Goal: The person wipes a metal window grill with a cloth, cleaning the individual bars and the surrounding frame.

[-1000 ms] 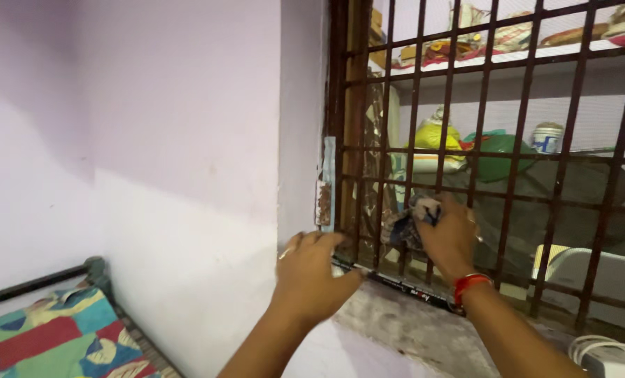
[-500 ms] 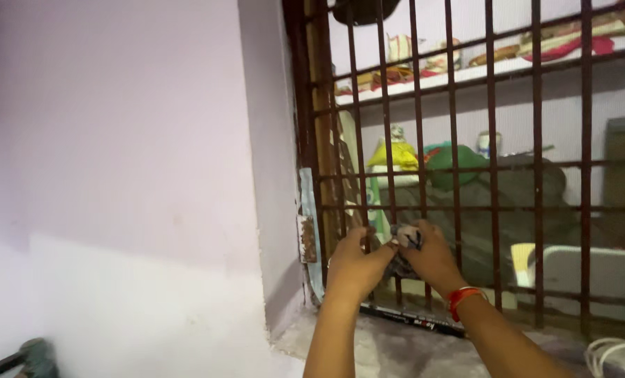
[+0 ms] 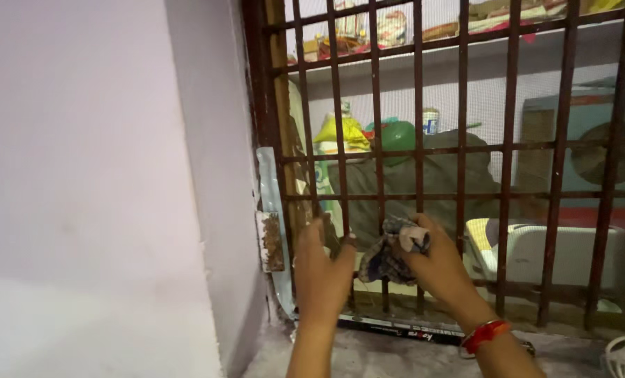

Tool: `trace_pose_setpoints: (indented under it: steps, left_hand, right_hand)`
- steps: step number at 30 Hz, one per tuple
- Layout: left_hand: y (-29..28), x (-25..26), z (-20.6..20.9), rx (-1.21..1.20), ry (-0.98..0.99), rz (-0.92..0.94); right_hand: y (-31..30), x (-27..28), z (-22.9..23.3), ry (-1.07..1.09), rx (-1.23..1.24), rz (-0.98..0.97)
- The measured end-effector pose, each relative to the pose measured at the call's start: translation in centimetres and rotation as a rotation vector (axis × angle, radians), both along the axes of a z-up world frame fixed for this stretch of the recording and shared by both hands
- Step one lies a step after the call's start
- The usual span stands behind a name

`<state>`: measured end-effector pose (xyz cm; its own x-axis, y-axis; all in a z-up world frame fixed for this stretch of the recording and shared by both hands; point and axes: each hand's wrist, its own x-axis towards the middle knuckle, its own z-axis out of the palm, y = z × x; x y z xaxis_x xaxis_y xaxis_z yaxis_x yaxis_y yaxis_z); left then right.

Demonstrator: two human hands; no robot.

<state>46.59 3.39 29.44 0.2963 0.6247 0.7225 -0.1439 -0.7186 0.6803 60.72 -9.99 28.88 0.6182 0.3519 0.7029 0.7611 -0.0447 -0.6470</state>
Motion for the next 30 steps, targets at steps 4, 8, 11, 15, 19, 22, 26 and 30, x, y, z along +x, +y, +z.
trace_pose_setpoints:
  steps: [4,8,11,15,19,22,26,30]
  left_hand:
    - [1.0,0.3,1.0,0.013,-0.125,0.018]
    - [-0.1,0.2,1.7,-0.101,-0.058,0.02]
    - [-1.5,0.0,0.9,-0.064,-0.061,0.034]
    - [-1.6,-0.4,1.6,-0.07,-0.068,0.082]
    - [-1.4,1.3,3.7,-0.317,-0.133,0.005]
    - [-1.0,2.3,2.1,-0.28,-0.1,-0.028]
    - [1.0,2.2,-1.5,0.02,0.078,0.066]
    - [2.8,1.6,-2.8,-0.03,0.091,0.022]
  right_hand:
    - [0.2,-0.7,0.8,0.164,-0.009,0.043]
    - [0.2,-0.2,0.3,0.024,-0.046,-0.036]
    - [0.4,0.5,-0.5,-0.122,-0.021,-0.074]
    - [1.0,0.7,-0.8,-0.275,-0.014,-0.119]
    - [0.8,0.8,0.0,-0.236,-0.026,-0.08]
    - [0.7,0.1,-0.1,-0.237,-0.041,-0.11]
    - [-0.3,-1.8,-0.1,-0.34,0.048,-0.145]
    - [-1.4,-4.4,1.0,-0.57,0.182,-0.227]
